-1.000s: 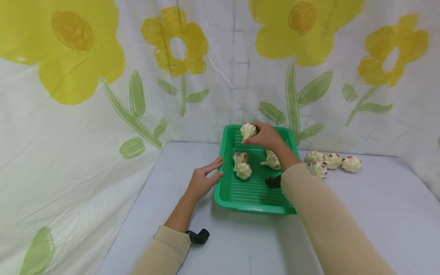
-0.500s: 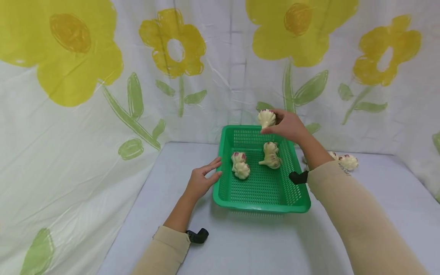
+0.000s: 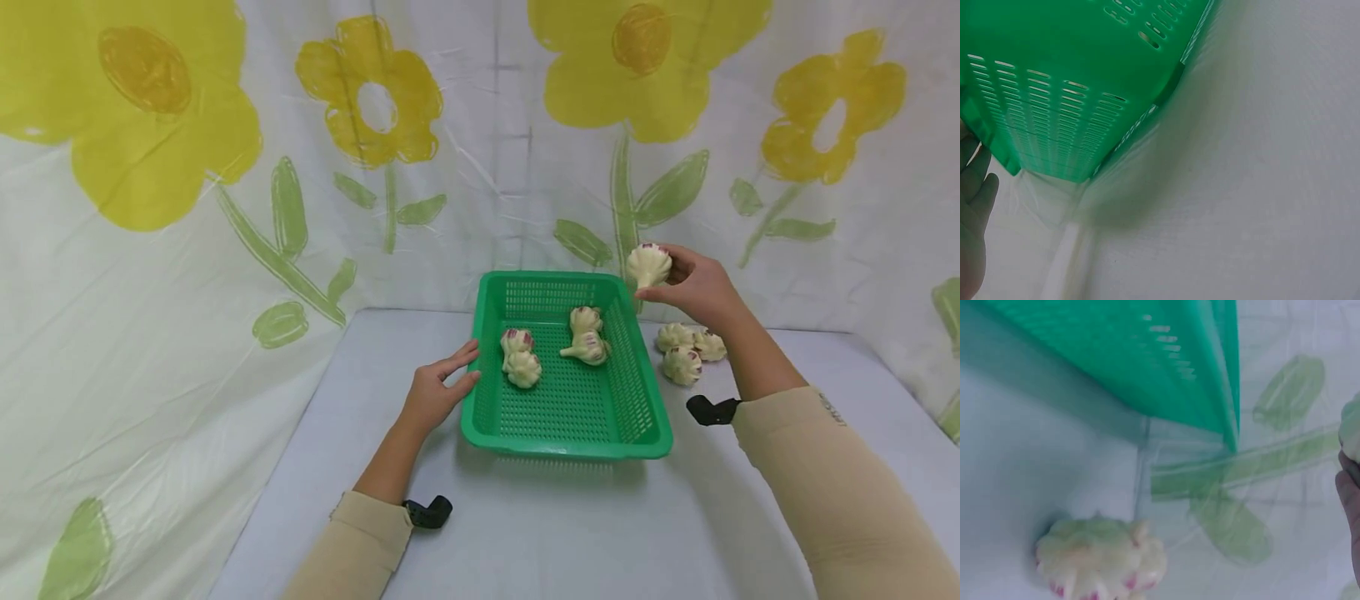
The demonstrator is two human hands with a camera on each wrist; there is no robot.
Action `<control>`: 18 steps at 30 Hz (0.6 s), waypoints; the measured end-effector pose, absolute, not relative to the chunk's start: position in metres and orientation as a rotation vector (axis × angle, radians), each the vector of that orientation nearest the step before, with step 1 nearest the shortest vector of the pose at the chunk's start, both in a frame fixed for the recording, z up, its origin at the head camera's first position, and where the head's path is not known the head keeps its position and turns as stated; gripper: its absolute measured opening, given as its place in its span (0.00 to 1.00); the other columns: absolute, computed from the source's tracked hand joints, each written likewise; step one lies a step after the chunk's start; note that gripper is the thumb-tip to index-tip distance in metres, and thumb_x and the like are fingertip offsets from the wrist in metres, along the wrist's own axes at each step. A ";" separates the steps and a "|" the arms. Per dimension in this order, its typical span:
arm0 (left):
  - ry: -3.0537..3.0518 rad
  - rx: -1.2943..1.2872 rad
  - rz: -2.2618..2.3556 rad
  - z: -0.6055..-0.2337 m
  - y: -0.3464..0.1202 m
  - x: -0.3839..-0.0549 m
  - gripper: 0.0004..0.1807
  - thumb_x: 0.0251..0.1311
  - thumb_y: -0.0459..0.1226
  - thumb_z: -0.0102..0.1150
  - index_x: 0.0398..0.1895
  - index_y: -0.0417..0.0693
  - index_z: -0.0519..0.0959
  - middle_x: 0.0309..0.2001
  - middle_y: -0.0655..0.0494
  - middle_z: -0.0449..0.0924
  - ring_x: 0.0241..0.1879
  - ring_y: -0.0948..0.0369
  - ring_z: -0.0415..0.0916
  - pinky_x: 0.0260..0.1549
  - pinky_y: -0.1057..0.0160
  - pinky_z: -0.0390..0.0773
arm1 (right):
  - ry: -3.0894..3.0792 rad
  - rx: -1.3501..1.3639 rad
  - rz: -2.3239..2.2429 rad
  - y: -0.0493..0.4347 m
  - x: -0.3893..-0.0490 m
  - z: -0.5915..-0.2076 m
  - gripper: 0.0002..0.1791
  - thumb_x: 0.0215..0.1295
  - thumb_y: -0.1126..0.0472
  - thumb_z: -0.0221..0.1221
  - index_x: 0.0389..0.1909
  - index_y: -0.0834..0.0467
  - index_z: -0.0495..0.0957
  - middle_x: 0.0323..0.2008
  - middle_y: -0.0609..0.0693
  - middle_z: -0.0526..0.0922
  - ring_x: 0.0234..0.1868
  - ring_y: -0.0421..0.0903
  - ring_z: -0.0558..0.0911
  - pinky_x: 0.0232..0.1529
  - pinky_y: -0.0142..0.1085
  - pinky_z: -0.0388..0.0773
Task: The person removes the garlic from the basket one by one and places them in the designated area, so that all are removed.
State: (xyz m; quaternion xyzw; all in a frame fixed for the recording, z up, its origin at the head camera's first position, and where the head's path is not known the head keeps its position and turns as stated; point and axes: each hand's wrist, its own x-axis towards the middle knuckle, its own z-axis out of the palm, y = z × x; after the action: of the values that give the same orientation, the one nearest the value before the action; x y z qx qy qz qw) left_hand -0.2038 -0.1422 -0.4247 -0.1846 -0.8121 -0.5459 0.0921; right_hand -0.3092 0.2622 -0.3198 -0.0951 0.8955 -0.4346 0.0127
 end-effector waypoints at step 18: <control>-2.443 -0.542 -1.618 -0.419 -0.141 -0.200 0.23 0.67 0.37 0.60 0.62 0.35 0.75 0.67 0.50 0.71 0.67 0.58 0.68 0.67 0.55 0.67 | 2.694 -0.071 -1.447 0.346 -0.276 -0.380 0.54 0.59 0.43 0.67 0.79 0.50 0.46 0.76 0.59 0.57 0.71 0.49 0.65 0.44 0.12 0.71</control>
State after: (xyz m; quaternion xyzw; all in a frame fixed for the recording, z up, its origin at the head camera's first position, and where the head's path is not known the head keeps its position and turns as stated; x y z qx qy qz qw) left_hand -0.2004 -0.1414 -0.4193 -0.1811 -0.8171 -0.5413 0.0807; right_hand -0.2759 0.3456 -0.3800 -0.0231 0.8800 -0.4727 0.0411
